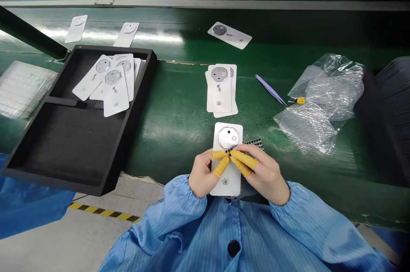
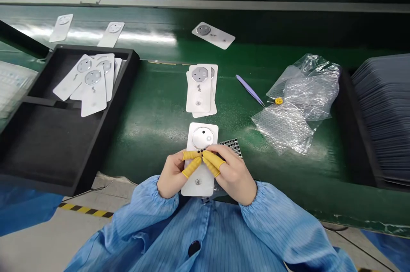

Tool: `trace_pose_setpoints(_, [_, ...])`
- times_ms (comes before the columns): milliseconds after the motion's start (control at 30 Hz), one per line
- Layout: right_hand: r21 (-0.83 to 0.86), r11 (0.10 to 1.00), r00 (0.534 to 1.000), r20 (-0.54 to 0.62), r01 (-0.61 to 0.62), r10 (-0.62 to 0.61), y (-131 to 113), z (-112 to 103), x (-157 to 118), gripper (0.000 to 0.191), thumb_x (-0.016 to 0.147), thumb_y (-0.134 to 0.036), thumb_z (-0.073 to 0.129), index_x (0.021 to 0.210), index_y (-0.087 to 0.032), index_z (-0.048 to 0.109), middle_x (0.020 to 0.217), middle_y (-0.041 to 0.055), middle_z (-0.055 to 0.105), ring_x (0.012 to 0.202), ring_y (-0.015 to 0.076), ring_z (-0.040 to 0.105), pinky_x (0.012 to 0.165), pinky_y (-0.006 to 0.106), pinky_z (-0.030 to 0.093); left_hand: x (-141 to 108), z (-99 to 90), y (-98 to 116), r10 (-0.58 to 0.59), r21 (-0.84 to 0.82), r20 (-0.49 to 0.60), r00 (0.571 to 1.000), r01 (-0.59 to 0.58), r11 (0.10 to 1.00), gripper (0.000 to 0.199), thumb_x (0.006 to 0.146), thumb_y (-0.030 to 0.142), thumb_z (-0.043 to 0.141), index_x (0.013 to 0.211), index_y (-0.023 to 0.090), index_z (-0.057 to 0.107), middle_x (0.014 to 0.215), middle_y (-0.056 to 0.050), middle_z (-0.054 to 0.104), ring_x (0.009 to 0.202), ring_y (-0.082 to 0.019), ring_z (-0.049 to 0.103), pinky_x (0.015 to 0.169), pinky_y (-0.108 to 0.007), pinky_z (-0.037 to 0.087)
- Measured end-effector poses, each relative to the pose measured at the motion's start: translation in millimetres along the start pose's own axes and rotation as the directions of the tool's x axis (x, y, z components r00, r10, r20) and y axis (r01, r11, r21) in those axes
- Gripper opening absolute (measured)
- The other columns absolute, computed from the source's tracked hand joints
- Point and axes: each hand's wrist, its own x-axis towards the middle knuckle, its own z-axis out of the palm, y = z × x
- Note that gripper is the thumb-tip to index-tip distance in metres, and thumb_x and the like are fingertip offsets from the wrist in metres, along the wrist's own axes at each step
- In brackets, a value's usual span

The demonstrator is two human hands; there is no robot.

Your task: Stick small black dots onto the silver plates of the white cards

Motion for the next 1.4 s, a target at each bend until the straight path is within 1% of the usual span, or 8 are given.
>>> trace_pose_setpoints(233, [-0.047,0.993,0.994,-0.005,0.112,-0.113,2,3,-1,0.043,0.086,-0.007,0.05,0.127,-0.021,0.05,0.114,0.0129,0.061,0.105,0.022,0.061,0.087,0.037,0.056,1,0.9,3,0.214,0.31,0.009,0.977,-0.206,0.928,0.022,0.084,0.016,0.057,0.099,0.02,0.073,0.102,-0.008,0.07,0.094,-0.023,0.066,0.081,-0.03,0.052])
trace_pose_setpoints(600, [-0.023,0.997,0.993,-0.093,-0.078,0.076,6,13,7,0.023,0.089,-0.013,0.049,0.11,-0.019,0.057,0.102,0.0088,0.062,0.094,0.0168,0.063,0.081,0.03,0.055,8,-6.9,-8,0.269,0.37,0.046,0.962,-0.266,0.89,0.022,0.083,0.019,0.057,0.099,0.013,0.071,0.101,-0.012,0.07,0.089,-0.024,0.069,0.08,-0.035,0.056])
trace_pose_setpoints(733, [-0.029,0.997,0.989,-0.132,-0.073,0.069,5,11,8,0.022,0.087,-0.011,0.053,0.107,-0.019,0.059,0.101,0.008,0.063,0.092,0.017,0.063,0.082,0.032,0.054,-5,-32.4,0,0.185,0.262,-0.196,0.963,-0.131,0.956,0.028,0.08,0.027,0.067,0.105,0.014,0.068,0.106,-0.013,0.069,0.093,-0.026,0.068,0.081,-0.035,0.057])
trace_pose_setpoints(833, [-0.045,0.998,0.984,-0.174,-0.047,0.038,-2,5,11,0.025,0.084,-0.007,0.057,0.106,-0.019,0.06,0.1,0.0072,0.063,0.09,0.0166,0.063,0.081,0.031,0.053,-22,-39.9,16,0.156,0.09,-0.372,0.915,-0.132,0.987,0.065,0.083,0.024,0.065,0.14,0.023,0.035,0.105,-0.01,0.07,0.082,-0.022,0.071,0.071,-0.033,0.06])
trace_pose_setpoints(900, [-0.1,0.995,0.972,-0.233,-0.015,-0.009,-12,-1,17,0.029,0.08,-0.004,0.061,0.105,-0.02,0.061,0.098,0.0058,0.064,0.087,0.0157,0.062,0.079,0.029,0.052,-31,-32.9,26,0.106,-0.027,-0.346,0.932,-0.123,0.992,0.08,0.083,0.022,0.065,0.147,0.027,0.017,0.1,-0.008,0.072,0.073,-0.021,0.071,0.064,-0.032,0.061])
trace_pose_setpoints(1000, [-0.15,0.989,0.961,-0.274,0.0,-0.041,-27,-9,24,0.035,0.077,-0.005,0.065,0.108,-0.02,0.06,0.096,0.0041,0.065,0.088,0.016,0.062,0.08,0.028,0.052,-36,-12.8,37,0.066,-0.103,-0.211,0.975,-0.09,0.991,0.057,0.084,0.022,0.064,0.135,0.024,0.039,0.098,-0.007,0.072,0.075,-0.02,0.071,0.063,-0.028,0.06])
trace_pose_setpoints(1100, [-0.14,0.99,0.977,-0.209,0.004,-0.034,-34,-14,25,0.037,0.08,-0.011,0.063,0.115,-0.021,0.057,0.1,0.0044,0.065,0.095,0.0189,0.061,0.085,0.033,0.052,-38,3.2,40,0.127,-0.062,-0.138,0.982,-0.137,0.989,0.042,0.085,0.018,0.062,0.125,0.025,0.05,0.1,-0.005,0.071,0.076,-0.017,0.069,0.069,-0.026,0.059])
trace_pose_setpoints(1400, [-0.238,0.942,0.959,-0.101,0.235,-0.265,-41,-25,21,0.045,0.084,-0.003,0.048,0.126,-0.02,0.053,0.111,0.0051,0.066,0.099,0.0186,0.063,0.095,0.042,0.049,-39,11.5,37,0.241,0.137,-0.145,0.96,-0.222,0.965,0.053,0.079,0.011,0.064,0.126,0.028,0.048,0.089,0.002,0.072,0.066,-0.013,0.065,0.073,-0.026,0.056])
